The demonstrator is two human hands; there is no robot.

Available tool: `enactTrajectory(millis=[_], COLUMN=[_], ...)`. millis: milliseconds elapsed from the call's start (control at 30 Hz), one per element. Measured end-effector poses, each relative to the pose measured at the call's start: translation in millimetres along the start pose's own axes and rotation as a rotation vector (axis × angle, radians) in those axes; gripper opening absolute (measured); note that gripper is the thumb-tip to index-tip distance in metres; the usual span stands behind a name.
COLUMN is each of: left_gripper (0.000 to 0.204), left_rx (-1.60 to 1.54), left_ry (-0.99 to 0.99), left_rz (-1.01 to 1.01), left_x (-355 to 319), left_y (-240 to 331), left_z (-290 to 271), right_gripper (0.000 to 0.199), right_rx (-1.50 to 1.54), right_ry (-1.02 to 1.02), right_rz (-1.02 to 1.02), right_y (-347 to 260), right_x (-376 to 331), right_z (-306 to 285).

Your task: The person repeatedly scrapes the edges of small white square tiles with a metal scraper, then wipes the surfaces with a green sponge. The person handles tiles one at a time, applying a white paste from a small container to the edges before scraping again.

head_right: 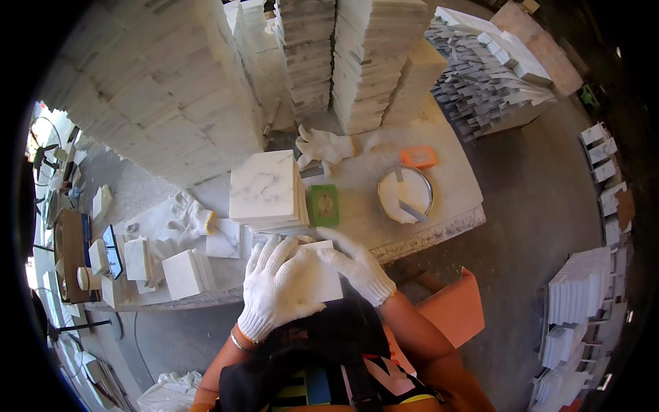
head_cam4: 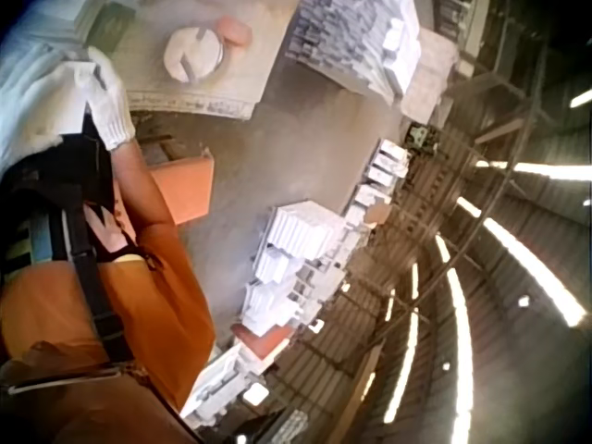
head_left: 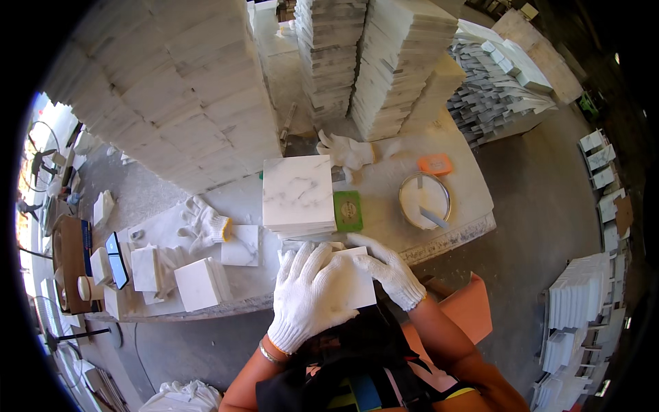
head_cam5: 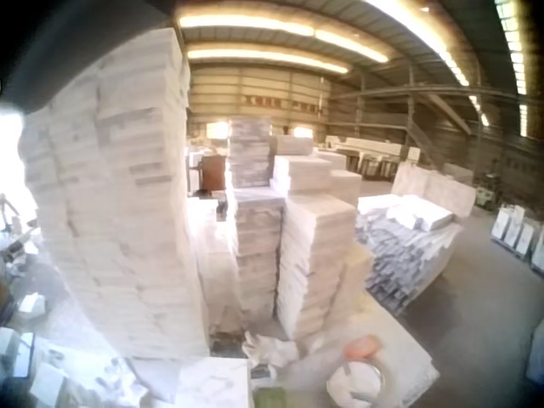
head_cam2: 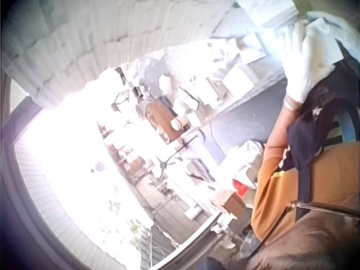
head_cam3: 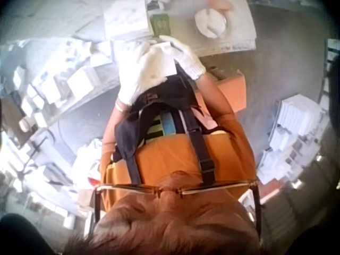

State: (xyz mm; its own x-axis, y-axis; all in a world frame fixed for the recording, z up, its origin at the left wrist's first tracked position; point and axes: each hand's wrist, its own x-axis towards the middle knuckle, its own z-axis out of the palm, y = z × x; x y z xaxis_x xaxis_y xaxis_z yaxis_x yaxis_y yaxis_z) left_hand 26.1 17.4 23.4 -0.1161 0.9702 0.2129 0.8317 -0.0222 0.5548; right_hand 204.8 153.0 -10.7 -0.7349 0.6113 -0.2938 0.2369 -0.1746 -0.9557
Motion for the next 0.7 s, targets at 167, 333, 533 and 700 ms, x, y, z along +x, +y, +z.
enactTrajectory(millis=[167, 333, 533, 700], left_gripper=[0.091, 0.092, 0.09, 0.086], left_rx=[0.035, 0.025, 0.019, 0.018], left_ry=[0.041, 0.05, 0.06, 0.075], left_rz=[0.006, 0.024, 0.011, 0.026], left_x=[-3.8, -2.5, -1.9, 0.5], left_y=[-1.7, 0.3, 4.7, 6.8], left_z=[3.0, 0.1, -3.5, -4.1], right_gripper=[0.07, 0.071, 0.057, 0.058], right_rx=[0.206, 0.246, 0.175, -0.569], right_ry=[-0.067, -0.083, 0.093, 0.065], right_rz=[0.097, 0.13, 0.015, -0.472], right_y=[15.2, 35.0, 14.1, 2.7], right_x=[-38.0, -65.4, -55.8, -32.0], right_z=[2.6, -5.7, -20.8, -13.7])
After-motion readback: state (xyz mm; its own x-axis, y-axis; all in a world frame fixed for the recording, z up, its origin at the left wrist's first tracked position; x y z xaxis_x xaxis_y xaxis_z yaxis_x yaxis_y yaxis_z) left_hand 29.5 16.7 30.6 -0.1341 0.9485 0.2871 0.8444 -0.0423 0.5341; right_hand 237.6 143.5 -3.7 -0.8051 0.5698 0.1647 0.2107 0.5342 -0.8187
